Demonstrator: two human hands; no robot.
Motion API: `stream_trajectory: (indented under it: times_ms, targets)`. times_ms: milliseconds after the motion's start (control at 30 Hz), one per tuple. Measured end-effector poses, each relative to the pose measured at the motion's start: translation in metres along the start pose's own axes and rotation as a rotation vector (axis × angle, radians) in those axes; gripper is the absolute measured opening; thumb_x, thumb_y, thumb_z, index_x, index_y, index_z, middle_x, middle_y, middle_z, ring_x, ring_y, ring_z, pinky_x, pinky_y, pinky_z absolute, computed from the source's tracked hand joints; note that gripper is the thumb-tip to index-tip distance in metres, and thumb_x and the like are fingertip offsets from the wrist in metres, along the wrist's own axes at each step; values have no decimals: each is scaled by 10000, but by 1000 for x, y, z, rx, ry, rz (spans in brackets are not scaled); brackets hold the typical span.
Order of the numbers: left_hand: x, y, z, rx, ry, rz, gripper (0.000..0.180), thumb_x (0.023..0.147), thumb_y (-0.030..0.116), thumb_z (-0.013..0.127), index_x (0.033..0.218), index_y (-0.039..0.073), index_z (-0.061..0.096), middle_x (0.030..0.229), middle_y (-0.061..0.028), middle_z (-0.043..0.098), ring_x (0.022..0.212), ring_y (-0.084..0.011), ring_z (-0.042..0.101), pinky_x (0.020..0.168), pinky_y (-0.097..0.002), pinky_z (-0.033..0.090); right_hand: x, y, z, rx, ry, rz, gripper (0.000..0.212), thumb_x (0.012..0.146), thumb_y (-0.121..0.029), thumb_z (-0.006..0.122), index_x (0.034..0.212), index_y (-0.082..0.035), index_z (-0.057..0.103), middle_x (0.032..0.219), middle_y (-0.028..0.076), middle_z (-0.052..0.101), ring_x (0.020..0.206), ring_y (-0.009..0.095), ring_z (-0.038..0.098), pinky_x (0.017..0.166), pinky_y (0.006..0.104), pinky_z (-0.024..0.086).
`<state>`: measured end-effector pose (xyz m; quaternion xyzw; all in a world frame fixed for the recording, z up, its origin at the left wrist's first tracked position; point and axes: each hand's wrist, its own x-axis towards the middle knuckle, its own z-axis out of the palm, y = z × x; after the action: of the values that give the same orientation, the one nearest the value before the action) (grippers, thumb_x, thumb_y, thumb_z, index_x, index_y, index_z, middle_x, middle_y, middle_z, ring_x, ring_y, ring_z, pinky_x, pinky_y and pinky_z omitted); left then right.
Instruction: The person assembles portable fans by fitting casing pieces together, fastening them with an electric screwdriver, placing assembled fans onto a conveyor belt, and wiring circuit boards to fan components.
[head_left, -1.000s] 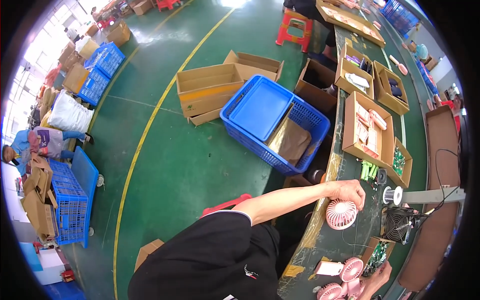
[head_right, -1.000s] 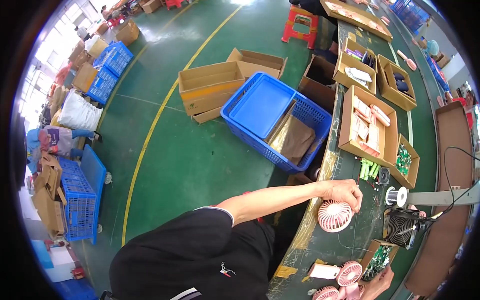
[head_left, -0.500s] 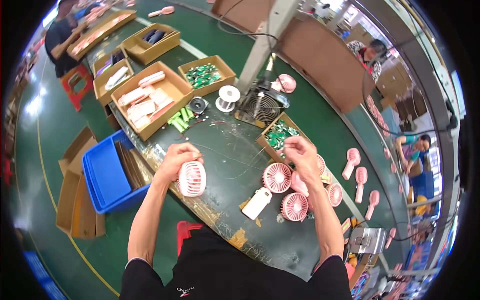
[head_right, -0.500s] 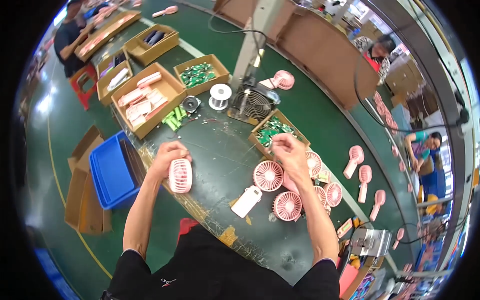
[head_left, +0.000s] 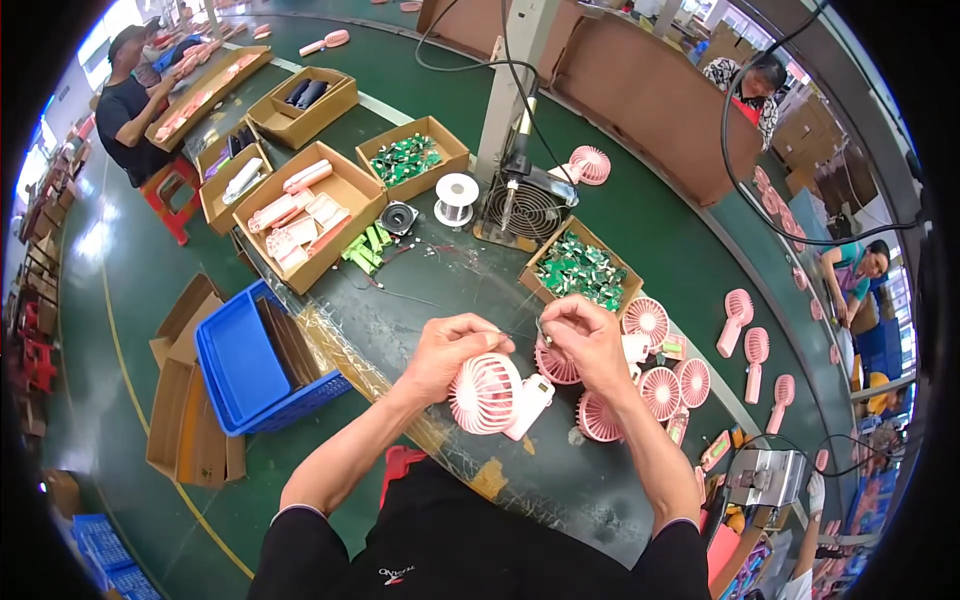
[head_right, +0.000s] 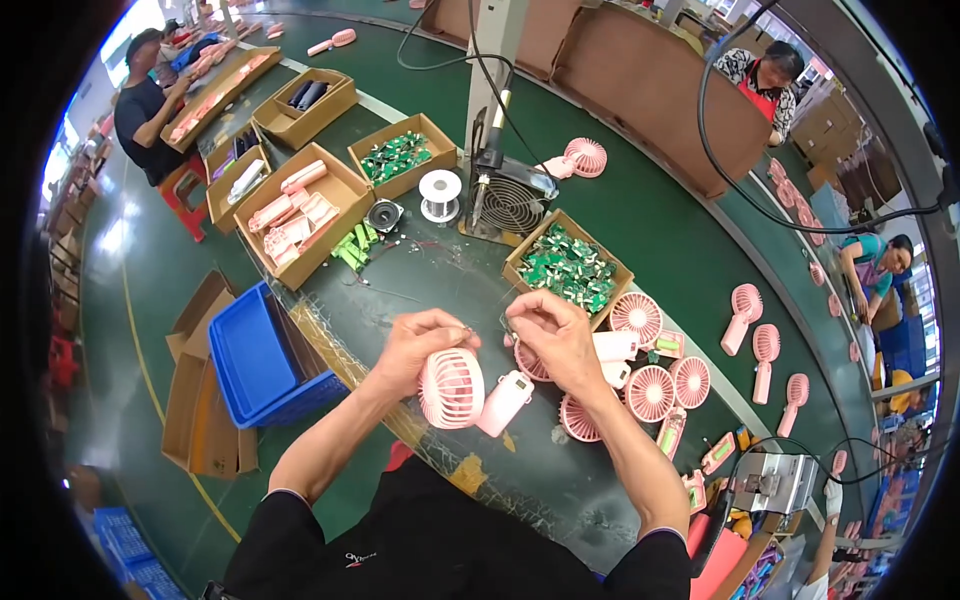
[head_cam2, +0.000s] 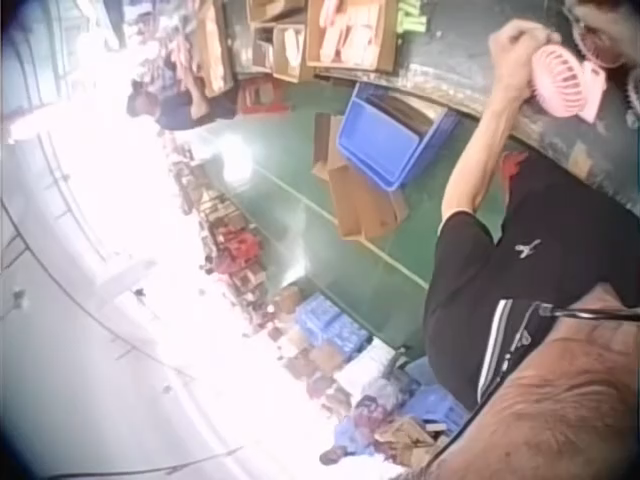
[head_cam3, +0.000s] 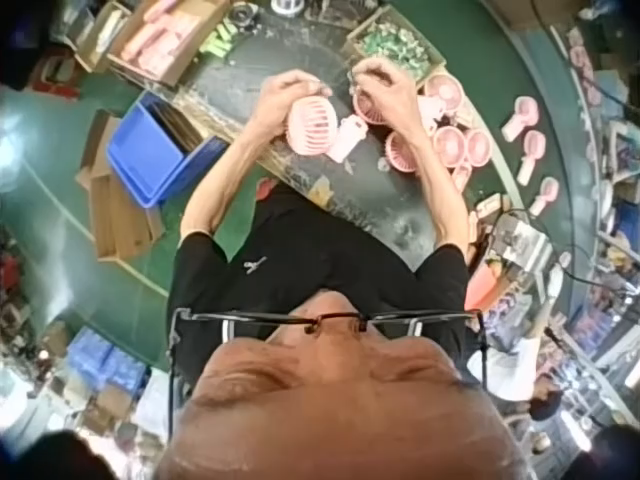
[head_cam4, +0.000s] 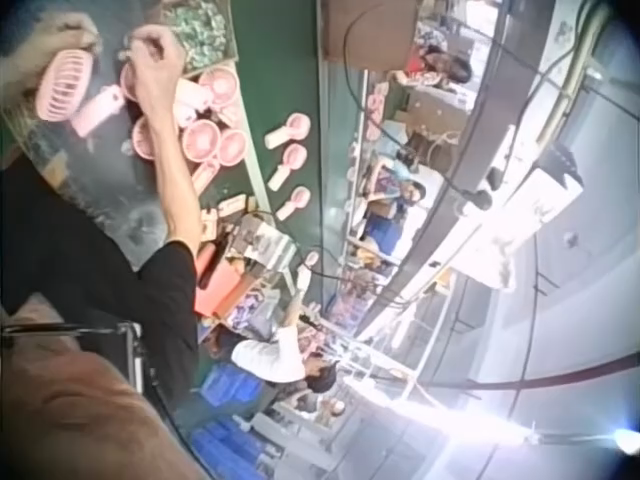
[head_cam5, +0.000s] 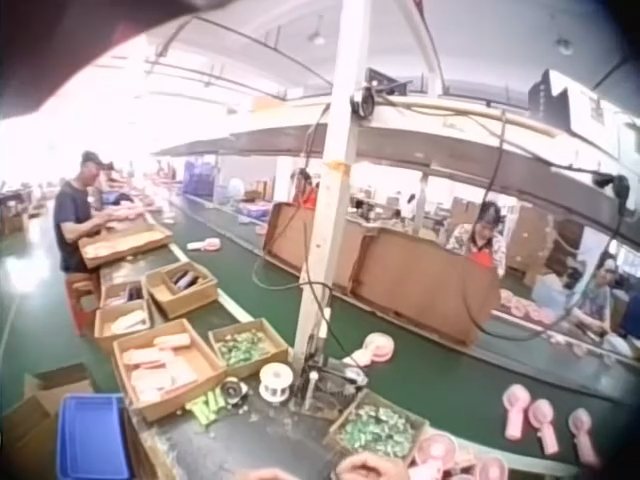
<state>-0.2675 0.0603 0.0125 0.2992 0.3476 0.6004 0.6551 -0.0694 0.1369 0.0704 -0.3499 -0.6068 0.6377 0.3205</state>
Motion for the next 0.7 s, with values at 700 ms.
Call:
stream_trajectory:
  times_ms: [700]
  targets:
    - [3, 4, 26, -150, 20, -206, 136, 878, 67, 625, 930, -57, 649, 1156, -229, 620, 941, -271, 669, 801, -374, 561, -9, 36, -10, 572, -121, 244, 111, 901, 24, 550, 996, -28, 527, 878, 94, 599, 628, 137, 584, 426, 189, 345]
